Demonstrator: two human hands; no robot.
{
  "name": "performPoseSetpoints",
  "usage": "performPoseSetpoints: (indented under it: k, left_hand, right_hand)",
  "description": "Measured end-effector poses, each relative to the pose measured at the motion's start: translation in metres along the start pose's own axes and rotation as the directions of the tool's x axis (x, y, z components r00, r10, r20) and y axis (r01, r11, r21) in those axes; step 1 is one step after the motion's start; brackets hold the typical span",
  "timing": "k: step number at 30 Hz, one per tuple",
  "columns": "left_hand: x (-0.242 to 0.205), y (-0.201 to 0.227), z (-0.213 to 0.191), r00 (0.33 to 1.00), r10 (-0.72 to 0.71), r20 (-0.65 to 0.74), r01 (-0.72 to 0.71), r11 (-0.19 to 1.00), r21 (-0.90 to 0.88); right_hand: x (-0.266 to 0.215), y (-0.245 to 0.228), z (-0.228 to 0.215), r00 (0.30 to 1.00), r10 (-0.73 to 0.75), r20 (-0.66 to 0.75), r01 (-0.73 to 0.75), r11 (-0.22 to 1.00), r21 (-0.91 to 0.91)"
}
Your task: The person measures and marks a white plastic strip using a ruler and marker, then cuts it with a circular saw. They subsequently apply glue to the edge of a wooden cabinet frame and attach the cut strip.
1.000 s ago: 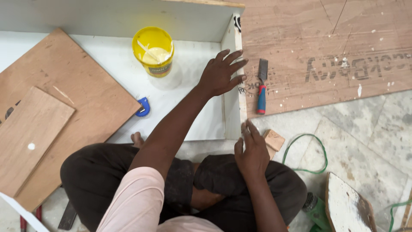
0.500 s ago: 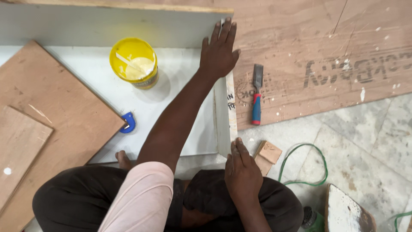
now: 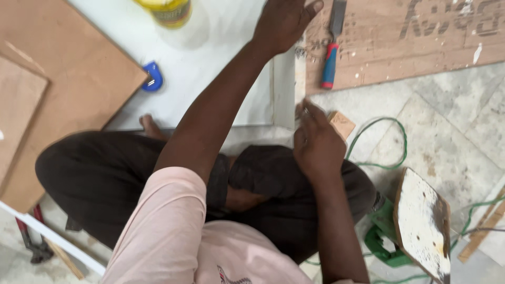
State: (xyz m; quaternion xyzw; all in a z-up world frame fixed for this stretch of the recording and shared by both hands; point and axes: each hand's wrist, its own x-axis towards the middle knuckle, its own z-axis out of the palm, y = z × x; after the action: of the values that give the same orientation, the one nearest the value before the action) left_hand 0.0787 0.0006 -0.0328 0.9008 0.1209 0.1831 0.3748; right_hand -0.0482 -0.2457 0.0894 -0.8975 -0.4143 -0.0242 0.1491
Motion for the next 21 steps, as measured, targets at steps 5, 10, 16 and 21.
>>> performPoseSetpoints:
  k: [5, 10, 16, 21]
  left_hand:
    - [-0.079, 0.000, 0.030, 0.957, 0.140, -0.253, -0.230, 0.900, -0.370]
    - [-0.118, 0.022, 0.024, 0.986, 0.060, -0.153, -0.134, 0.835, -0.534]
    - [-0.124, 0.039, -0.003, 0.996, -0.054, -0.066, 0.010, 0.843, -0.538]
    - [-0.109, 0.041, -0.021, 0.983, -0.181, -0.003, 0.160, 0.877, -0.454]
  right_hand:
    - [0.011, 0.005, -0.014, 0.988, -0.043, 0.148, 0.057, 0.994, -0.090]
    - [0.015, 0.006, -0.015, 0.983, -0.082, 0.167, 0.099, 0.990, -0.096]
    - [0.017, 0.008, -0.015, 0.981, -0.131, 0.142, 0.138, 0.990, -0.036]
    - [0.027, 0.008, -0.014, 0.978, -0.157, 0.137, 0.169, 0.982, -0.079]
